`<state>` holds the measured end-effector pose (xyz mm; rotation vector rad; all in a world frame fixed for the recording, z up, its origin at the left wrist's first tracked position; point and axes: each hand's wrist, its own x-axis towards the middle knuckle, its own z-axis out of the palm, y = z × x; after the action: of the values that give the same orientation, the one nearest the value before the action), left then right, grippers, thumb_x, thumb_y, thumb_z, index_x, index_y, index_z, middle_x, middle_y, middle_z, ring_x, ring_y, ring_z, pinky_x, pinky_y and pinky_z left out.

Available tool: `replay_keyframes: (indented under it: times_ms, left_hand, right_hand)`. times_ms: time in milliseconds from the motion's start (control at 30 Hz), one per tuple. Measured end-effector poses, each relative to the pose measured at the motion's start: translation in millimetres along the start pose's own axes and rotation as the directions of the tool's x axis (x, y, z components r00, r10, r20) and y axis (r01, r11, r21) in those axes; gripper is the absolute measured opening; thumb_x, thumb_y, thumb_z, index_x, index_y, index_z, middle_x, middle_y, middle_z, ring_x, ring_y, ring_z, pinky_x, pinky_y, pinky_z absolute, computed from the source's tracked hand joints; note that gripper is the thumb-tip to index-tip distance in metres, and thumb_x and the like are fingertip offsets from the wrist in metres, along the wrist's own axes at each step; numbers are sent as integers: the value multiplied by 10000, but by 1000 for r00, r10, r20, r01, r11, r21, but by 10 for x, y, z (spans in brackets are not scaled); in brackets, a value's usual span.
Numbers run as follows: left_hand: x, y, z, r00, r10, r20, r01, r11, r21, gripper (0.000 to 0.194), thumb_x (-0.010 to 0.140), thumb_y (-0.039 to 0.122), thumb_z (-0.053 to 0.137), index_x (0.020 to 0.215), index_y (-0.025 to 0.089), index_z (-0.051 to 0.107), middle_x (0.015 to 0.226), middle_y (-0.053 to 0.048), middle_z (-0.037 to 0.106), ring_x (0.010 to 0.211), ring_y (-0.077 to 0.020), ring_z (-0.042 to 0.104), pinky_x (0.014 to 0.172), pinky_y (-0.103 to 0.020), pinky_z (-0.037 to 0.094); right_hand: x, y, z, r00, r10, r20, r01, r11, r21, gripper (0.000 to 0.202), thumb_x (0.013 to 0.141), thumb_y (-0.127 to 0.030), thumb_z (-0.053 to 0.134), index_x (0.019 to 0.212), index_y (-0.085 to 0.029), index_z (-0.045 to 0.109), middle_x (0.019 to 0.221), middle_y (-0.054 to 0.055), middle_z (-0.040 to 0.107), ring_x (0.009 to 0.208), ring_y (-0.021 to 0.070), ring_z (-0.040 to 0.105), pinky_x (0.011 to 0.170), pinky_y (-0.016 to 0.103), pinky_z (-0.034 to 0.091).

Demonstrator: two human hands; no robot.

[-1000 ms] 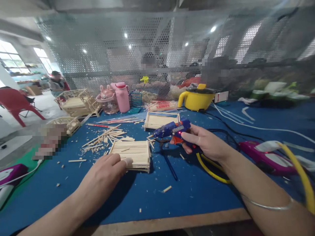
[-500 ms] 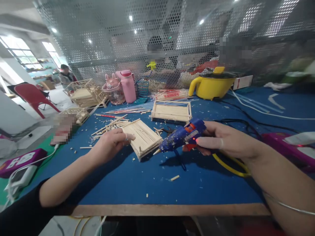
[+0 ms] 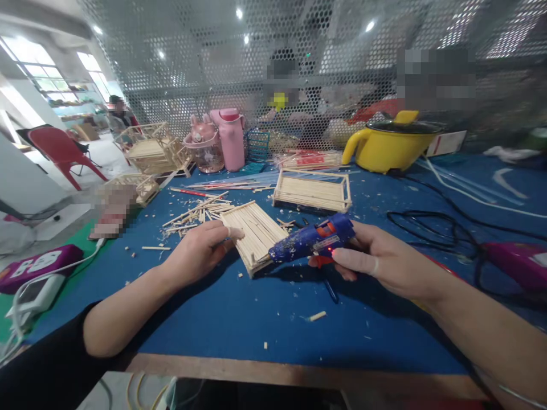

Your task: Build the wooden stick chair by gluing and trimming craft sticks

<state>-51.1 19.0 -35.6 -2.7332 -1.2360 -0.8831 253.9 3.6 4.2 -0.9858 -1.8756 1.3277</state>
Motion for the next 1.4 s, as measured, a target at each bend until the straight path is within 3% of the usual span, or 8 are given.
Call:
replay_keyframes:
  times_ms: [467,667,733,833,933,1000,1200,1400]
  left_hand:
    - [2,0,10,999,-31,23,32,998,-53,218,902,180,453,1034,196,626,734,-14,563,690,-116,545,631,-209,431]
    - [8,69,-40,989,-136,58,143,978,-155,257,854,163,469,1051,206,629,720,-8,525,658,-123,495,617,-227,400]
    - [2,145,-73,938,-341,61,345,898,-275,307,802,164,508,1097,207,583,672,25,468,600,-115,444,572,-223,374]
    - [4,283,-134,708,-682,182,654,537,-532,312,788,266,535,1088,196,486,585,79,334,493,-91,328,465,-202,301]
    - [32,384,-202,493,-711,501,819,184,-544,363,806,518,504,993,209,470,528,100,254,429,-77,219,386,-197,168]
    - [65,408,-233,411,-627,662,881,86,-466,467,755,642,510,936,213,480,520,103,242,419,-67,193,379,-197,115]
    - [193,346,-158,408,-633,658,900,157,-408,554,665,748,516,733,200,470,531,85,318,407,-61,257,362,-211,142]
    - [322,294,-106,440,-632,637,887,194,-420,401,708,512,596,603,206,361,495,87,291,400,-59,250,368,-211,139]
  right_hand:
    - [38,48,-16,999,48,-15,-48,999,21,306,804,-462,618,908,-178,574,748,29,625,498,82,461,463,228,403]
    - [245,-259,-185,996,67,61,-64,997,-43,291,821,-437,600,930,-168,581,815,51,648,490,72,472,456,230,399]
    - [348,-377,-246,997,54,62,-50,996,-74,281,800,-438,622,896,-175,592,757,28,634,468,67,467,431,219,365]
    - [443,-413,-276,1000,24,-1,-24,999,-37,280,774,-443,647,858,-182,588,727,7,618,451,66,476,429,224,354]
    - [425,-300,-230,996,47,-74,-42,997,67,293,772,-447,648,878,-183,575,756,12,627,447,75,485,448,246,384]
    - [377,-214,-187,994,58,-97,-49,994,93,284,795,-441,627,888,-178,573,788,29,642,456,75,481,459,251,389]
    - [297,-121,-145,995,37,-97,-29,996,79,268,830,-444,588,884,-182,568,753,17,641,473,74,474,486,248,400]
    - [306,-115,-142,992,3,-129,11,994,112,285,804,-453,604,931,-199,575,820,30,659,459,74,477,455,247,395]
